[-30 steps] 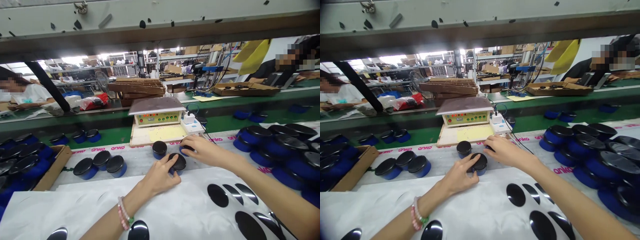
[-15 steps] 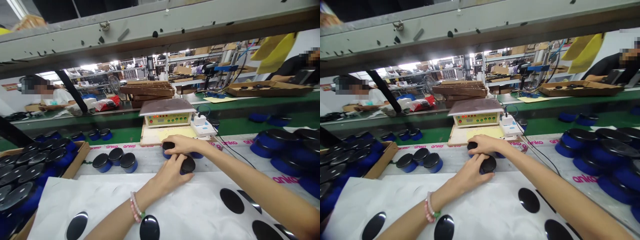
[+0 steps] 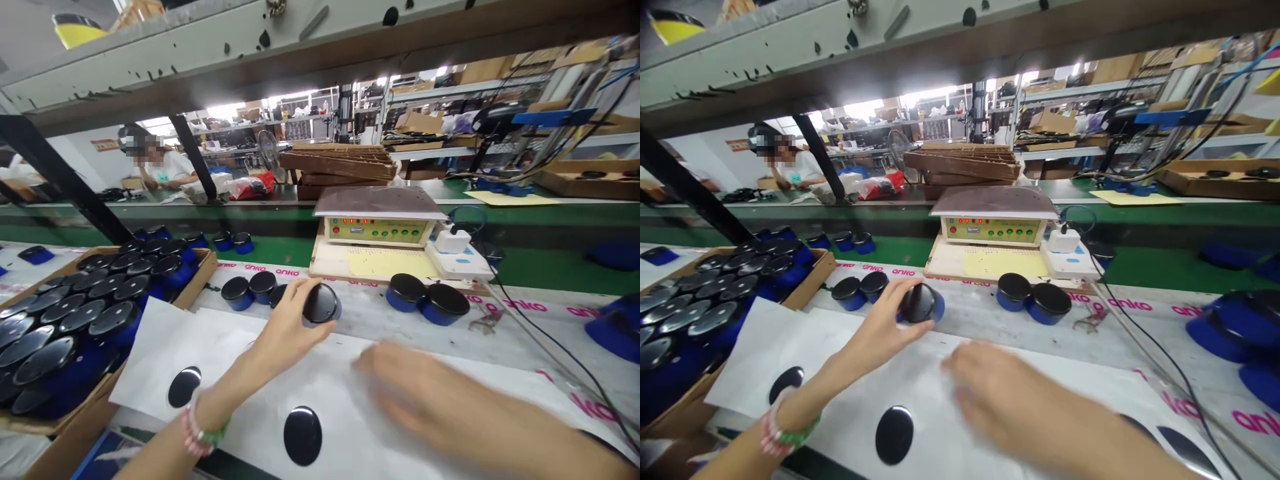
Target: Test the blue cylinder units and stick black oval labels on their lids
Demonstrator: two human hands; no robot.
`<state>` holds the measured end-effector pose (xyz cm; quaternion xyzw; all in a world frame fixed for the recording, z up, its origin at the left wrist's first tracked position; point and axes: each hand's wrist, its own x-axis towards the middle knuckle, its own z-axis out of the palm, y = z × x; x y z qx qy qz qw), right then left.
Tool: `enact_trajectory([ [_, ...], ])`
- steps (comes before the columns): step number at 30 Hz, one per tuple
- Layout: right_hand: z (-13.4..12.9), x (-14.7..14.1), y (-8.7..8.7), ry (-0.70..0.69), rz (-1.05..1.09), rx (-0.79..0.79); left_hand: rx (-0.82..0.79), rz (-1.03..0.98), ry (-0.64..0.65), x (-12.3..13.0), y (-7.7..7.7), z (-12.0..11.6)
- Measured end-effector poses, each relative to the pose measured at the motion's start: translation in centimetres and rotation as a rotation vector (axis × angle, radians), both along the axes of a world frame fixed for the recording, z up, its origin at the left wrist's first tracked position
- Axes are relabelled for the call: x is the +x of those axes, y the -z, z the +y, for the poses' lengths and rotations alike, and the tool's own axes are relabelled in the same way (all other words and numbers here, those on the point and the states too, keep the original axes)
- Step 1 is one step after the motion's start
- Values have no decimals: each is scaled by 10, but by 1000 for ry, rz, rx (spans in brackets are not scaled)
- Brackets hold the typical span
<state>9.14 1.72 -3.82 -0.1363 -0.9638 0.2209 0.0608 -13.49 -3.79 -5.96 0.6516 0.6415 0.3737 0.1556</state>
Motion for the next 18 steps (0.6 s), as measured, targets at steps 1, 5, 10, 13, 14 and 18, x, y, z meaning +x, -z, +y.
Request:
enact_trajectory([
  [1,-20,-4,1,-57,-52,-95,5,-141,-50,1,5,-12],
  [5,-63,-34,16,-137,-106,-185,-39,-734,-222,6,37,-51],
  [10,-64,-79,40,-149,-242,-188,-26,-1111,-323,8,60,-61],
  [13,-61,-88,47,-177,-205,-174,-11,-1157,-375,9,58,-59],
  [14,-60,-88,48,-176,-198,-157,-10,-1154,-386,9,57,-59],
  [18,-58,-82,48,-195,-157,-70,-3,-1101,-375,10,57,-59],
])
